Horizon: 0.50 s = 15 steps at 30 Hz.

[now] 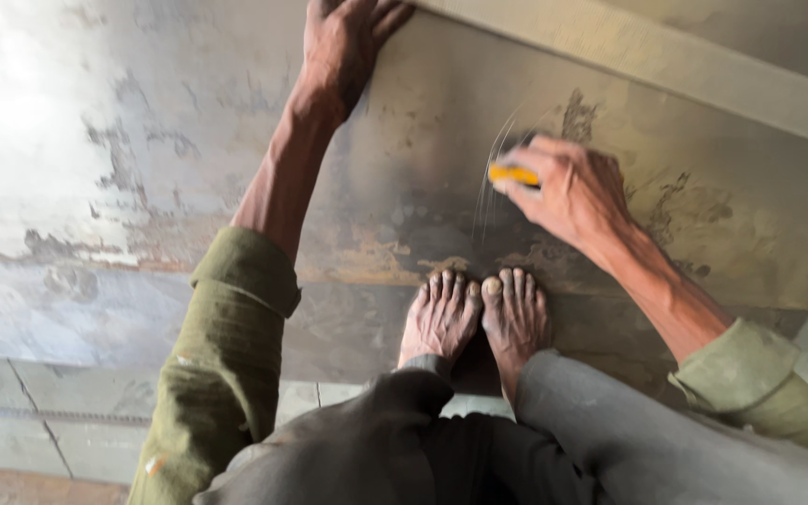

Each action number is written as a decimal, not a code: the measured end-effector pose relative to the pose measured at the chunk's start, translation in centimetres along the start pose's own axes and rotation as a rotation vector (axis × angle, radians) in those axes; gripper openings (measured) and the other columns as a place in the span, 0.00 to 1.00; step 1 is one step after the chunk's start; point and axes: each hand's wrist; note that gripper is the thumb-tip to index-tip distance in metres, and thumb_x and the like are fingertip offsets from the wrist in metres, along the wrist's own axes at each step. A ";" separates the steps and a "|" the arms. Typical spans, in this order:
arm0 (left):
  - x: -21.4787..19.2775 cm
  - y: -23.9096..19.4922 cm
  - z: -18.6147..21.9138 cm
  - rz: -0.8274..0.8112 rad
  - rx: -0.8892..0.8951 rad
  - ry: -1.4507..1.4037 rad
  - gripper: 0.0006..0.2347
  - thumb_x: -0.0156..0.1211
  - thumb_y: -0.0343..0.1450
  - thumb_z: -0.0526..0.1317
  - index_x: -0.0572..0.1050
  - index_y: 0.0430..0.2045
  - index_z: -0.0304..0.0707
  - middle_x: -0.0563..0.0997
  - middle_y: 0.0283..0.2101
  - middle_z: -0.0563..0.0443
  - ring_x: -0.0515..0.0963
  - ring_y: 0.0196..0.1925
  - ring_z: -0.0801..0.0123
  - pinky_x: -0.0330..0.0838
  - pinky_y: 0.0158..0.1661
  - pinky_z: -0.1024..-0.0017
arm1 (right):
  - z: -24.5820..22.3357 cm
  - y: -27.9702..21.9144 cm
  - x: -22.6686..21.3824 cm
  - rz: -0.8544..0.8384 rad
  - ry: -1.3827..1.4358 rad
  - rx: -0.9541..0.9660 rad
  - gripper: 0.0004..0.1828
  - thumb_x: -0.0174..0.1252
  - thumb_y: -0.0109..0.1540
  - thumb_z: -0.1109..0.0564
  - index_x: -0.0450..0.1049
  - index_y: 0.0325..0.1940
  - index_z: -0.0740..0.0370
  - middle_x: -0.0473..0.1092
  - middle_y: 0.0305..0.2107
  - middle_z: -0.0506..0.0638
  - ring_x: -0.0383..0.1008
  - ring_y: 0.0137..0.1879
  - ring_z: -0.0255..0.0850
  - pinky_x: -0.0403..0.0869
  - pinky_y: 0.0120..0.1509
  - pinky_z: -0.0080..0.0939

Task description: The person uses a metal square and a utility knife to score and cut a large sheet of metal on the floor. They repeatedly align the square, score along the edge, and reposition to continue the cut.

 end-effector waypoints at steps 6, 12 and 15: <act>0.4 0.6 3.0 -0.205 -0.172 -0.073 0.19 0.71 0.75 0.41 0.68 0.47 0.23 0.73 0.44 0.41 0.75 0.44 0.58 0.75 0.49 0.61 | 6.7 -2.9 -4.8 0.407 -0.024 0.004 0.21 0.73 0.62 0.51 0.76 0.54 0.61 0.74 0.48 0.55 0.77 0.52 0.48 0.76 0.56 0.44; -0.9 -3.5 8.3 -0.450 -0.001 0.757 0.21 0.75 0.66 0.45 0.73 0.45 0.33 0.82 0.41 0.39 0.81 0.43 0.50 0.76 0.43 0.56 | 18.6 -7.4 -8.8 0.305 -0.461 0.139 0.40 0.80 0.51 0.43 0.75 0.60 0.66 0.72 0.50 0.62 0.77 0.50 0.56 0.77 0.52 0.52; -6.7 -5.4 8.2 -0.359 0.004 0.911 0.18 0.73 0.70 0.46 0.74 0.48 0.39 0.84 0.44 0.46 0.81 0.43 0.58 0.71 0.51 0.55 | 20.2 -8.1 -7.3 0.226 -0.402 0.102 0.32 0.76 0.62 0.41 0.73 0.60 0.62 0.72 0.50 0.57 0.78 0.51 0.50 0.79 0.57 0.48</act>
Point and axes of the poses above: each hand's wrist, its own y-axis towards the middle knuckle, its own x-axis out of the palm, z = x × y
